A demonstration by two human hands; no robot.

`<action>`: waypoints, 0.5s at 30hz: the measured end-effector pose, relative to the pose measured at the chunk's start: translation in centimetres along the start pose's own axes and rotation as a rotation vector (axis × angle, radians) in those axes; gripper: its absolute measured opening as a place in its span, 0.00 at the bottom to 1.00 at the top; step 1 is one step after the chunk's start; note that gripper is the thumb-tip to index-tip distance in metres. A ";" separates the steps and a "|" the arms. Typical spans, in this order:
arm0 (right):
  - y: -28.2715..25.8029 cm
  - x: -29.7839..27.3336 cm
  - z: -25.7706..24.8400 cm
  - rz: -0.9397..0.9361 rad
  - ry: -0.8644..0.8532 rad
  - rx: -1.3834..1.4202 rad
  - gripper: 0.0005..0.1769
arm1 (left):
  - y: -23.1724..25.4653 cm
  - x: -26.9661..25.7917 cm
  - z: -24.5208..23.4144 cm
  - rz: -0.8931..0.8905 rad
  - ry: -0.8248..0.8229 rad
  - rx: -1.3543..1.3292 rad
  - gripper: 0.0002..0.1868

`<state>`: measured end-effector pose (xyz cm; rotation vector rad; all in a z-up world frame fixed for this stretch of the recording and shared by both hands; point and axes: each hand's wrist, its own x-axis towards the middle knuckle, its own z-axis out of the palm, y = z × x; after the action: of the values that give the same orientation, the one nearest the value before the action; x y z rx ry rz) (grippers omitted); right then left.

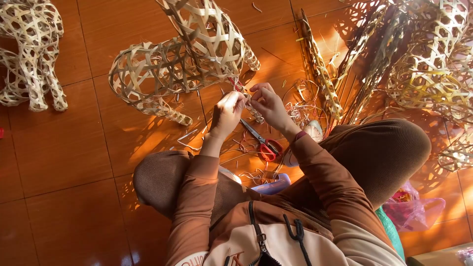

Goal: Weaving and trimming bamboo strips to construct a giraffe-shaped sculpture

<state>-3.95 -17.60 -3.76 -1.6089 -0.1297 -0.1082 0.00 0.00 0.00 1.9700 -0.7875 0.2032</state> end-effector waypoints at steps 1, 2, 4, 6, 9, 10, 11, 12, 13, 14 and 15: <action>0.1 -0.1 0.0 0.001 0.002 0.001 0.02 | 0.1 0.0 0.2 0.000 -0.002 -0.001 0.07; 0.3 -0.2 0.0 0.000 -0.001 0.003 0.02 | 0.2 -0.1 0.4 0.025 0.021 0.023 0.06; 0.6 -0.3 0.1 -0.003 -0.004 0.004 0.04 | 0.1 -0.3 0.8 0.051 0.046 0.047 0.07; 0.9 -0.1 0.0 -0.021 -0.010 -0.001 0.04 | -0.3 -0.4 1.4 0.097 0.079 0.194 0.09; 1.6 -0.1 0.1 -0.028 -0.009 0.019 0.05 | -1.3 -0.7 2.2 0.148 0.092 0.273 0.12; 0.9 -0.2 -0.1 -0.028 -0.008 0.020 0.05 | -1.9 -0.9 2.4 0.149 0.091 0.274 0.12; 0.3 -0.3 -0.4 0.018 0.009 -0.015 0.01 | -2.6 -1.1 2.7 0.166 0.094 0.273 0.10; -0.3 -0.4 -0.7 0.064 0.027 -0.050 0.02 | -3.2 -1.3 3.0 0.182 0.097 0.273 0.08; -1.5 -0.4 -0.8 0.064 0.027 -0.051 0.02 | -2.6 -1.1 2.6 0.182 0.098 0.272 0.08; -2.8 -0.3 -0.9 -0.007 0.192 -0.240 0.09 | -2.0 -1.0 2.2 0.184 0.103 0.270 0.07; -4.1 -0.3 -0.9 -0.079 0.358 -0.429 0.17 | -1.4 -0.8 1.8 0.186 0.107 0.267 0.07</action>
<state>-4.86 -18.38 0.26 -1.9827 0.1162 -0.5096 -0.10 -0.71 -2.35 2.1130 -0.9112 0.5440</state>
